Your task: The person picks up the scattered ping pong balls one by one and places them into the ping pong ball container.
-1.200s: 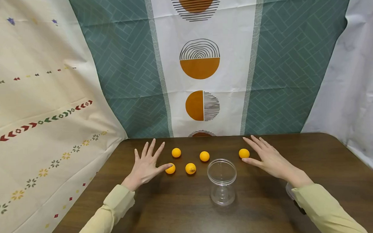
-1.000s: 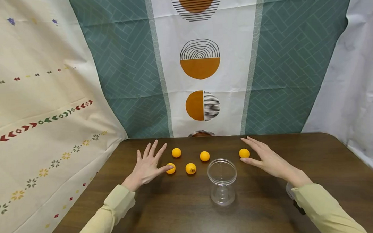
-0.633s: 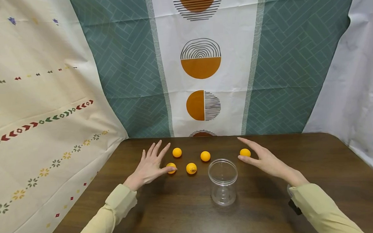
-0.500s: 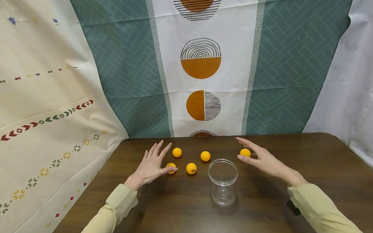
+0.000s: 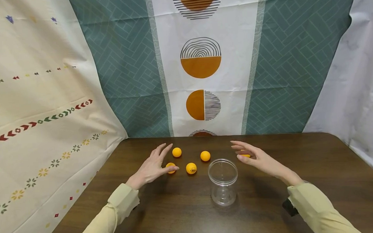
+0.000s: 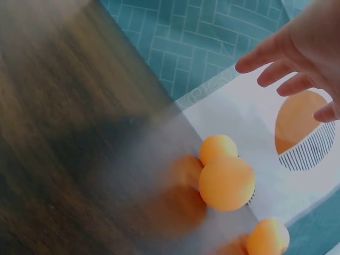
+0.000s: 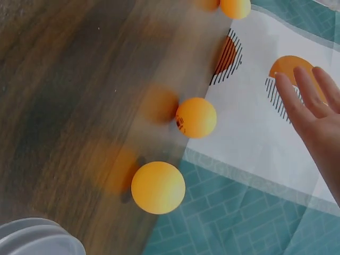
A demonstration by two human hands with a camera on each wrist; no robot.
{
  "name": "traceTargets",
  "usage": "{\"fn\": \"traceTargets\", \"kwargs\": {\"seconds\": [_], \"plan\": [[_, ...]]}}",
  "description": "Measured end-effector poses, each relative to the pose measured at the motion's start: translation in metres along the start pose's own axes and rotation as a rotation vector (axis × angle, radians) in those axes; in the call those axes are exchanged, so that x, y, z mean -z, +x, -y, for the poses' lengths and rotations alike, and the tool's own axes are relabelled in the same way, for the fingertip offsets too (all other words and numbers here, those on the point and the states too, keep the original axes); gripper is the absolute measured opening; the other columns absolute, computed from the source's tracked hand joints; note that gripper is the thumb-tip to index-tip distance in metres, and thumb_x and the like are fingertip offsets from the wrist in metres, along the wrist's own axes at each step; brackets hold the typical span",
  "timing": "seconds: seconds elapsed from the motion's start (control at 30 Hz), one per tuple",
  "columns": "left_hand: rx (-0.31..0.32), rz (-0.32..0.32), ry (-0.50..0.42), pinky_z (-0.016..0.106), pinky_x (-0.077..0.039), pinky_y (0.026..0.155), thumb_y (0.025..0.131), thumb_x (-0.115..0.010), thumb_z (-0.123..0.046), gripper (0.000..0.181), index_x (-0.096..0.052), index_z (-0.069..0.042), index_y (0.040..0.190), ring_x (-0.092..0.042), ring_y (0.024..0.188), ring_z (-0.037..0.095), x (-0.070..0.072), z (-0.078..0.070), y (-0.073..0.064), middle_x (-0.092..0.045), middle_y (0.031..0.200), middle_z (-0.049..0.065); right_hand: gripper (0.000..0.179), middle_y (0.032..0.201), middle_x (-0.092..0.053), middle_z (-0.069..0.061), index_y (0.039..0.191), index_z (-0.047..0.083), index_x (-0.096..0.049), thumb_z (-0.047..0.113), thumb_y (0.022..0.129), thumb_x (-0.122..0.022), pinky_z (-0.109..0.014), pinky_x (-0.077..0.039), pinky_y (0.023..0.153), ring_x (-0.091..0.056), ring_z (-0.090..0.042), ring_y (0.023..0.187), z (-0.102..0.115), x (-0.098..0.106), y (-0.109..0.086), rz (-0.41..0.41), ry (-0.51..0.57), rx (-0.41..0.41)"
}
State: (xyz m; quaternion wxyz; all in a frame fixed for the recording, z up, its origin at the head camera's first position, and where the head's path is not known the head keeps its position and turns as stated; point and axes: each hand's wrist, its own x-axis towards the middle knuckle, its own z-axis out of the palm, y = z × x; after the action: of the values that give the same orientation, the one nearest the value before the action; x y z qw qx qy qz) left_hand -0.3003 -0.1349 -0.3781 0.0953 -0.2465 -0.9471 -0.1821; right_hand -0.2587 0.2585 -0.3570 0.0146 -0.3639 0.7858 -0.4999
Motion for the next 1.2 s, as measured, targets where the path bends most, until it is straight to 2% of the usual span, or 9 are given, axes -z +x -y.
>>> {"fn": "traceTargets", "kwargs": {"seconds": [0.2, 0.43, 0.67, 0.83, 1.03, 1.2], "plan": [[0.038, 0.034, -0.056, 0.051, -0.032, 0.092, 0.072, -0.048, -0.073, 0.090, -0.021, -0.027, 0.144, -0.025, 0.126, 0.031, 0.000, 0.003, -0.001, -0.021, 0.143, 0.009, 0.053, 0.136, -0.037, -0.015, 0.142, 0.008, -0.025, 0.001, 0.093, -0.044, -0.030, -0.038, 0.089, -0.038, -0.041, 0.117, -0.002, -0.002, 0.000, 0.037, 0.012, 0.007], [0.051, 0.076, -0.107, 0.047, -0.037, 0.089, 0.072, -0.050, -0.072, 0.089, -0.023, -0.026, 0.143, -0.033, 0.119, 0.025, 0.001, 0.005, -0.003, -0.028, 0.138, 0.005, 0.059, 0.134, -0.038, -0.018, 0.142, 0.006, -0.024, -0.001, 0.089, -0.049, -0.034, -0.040, 0.087, -0.040, -0.035, 0.117, -0.004, -0.006, 0.001, 0.070, 0.057, 0.023], [0.090, 0.102, -0.146, 0.045, -0.037, 0.089, 0.070, -0.051, -0.073, 0.088, -0.026, -0.029, 0.142, -0.035, 0.117, 0.020, -0.002, 0.011, -0.001, -0.033, 0.133, 0.001, 0.065, 0.137, -0.033, -0.019, 0.143, 0.007, -0.021, -0.001, 0.087, -0.053, -0.039, -0.039, 0.089, -0.036, -0.040, 0.119, -0.008, -0.009, 0.001, 0.117, 0.126, 0.026], [0.087, 0.108, -0.213, 0.044, -0.035, 0.091, 0.070, -0.055, -0.070, 0.088, -0.029, -0.026, 0.141, -0.036, 0.116, 0.018, -0.002, 0.015, -0.001, -0.035, 0.131, 0.000, 0.069, 0.138, -0.030, -0.023, 0.143, 0.005, -0.018, -0.002, 0.085, -0.055, -0.040, -0.036, 0.092, -0.031, -0.046, 0.120, -0.010, -0.010, 0.002, 0.160, 0.194, 0.024], [0.084, 0.135, -0.309, 0.042, -0.032, 0.094, 0.071, -0.060, -0.065, 0.087, -0.030, -0.022, 0.140, -0.036, 0.117, 0.018, -0.003, 0.021, 0.000, -0.035, 0.132, 0.004, 0.072, 0.136, -0.029, -0.026, 0.143, 0.004, -0.017, 0.003, 0.083, -0.058, -0.046, -0.036, 0.090, -0.039, -0.039, 0.117, -0.014, -0.010, 0.005, 0.243, 0.250, 0.002], [0.102, 0.169, -0.367, 0.043, -0.034, 0.092, 0.071, -0.064, -0.059, 0.083, -0.032, -0.021, 0.137, -0.037, 0.117, 0.020, -0.004, 0.026, 0.001, -0.037, 0.130, 0.003, 0.075, 0.137, -0.028, -0.025, 0.142, 0.005, -0.017, 0.003, 0.081, -0.060, -0.051, -0.035, 0.089, -0.039, -0.032, 0.119, -0.015, -0.010, 0.005, 0.283, 0.281, -0.036]]}}
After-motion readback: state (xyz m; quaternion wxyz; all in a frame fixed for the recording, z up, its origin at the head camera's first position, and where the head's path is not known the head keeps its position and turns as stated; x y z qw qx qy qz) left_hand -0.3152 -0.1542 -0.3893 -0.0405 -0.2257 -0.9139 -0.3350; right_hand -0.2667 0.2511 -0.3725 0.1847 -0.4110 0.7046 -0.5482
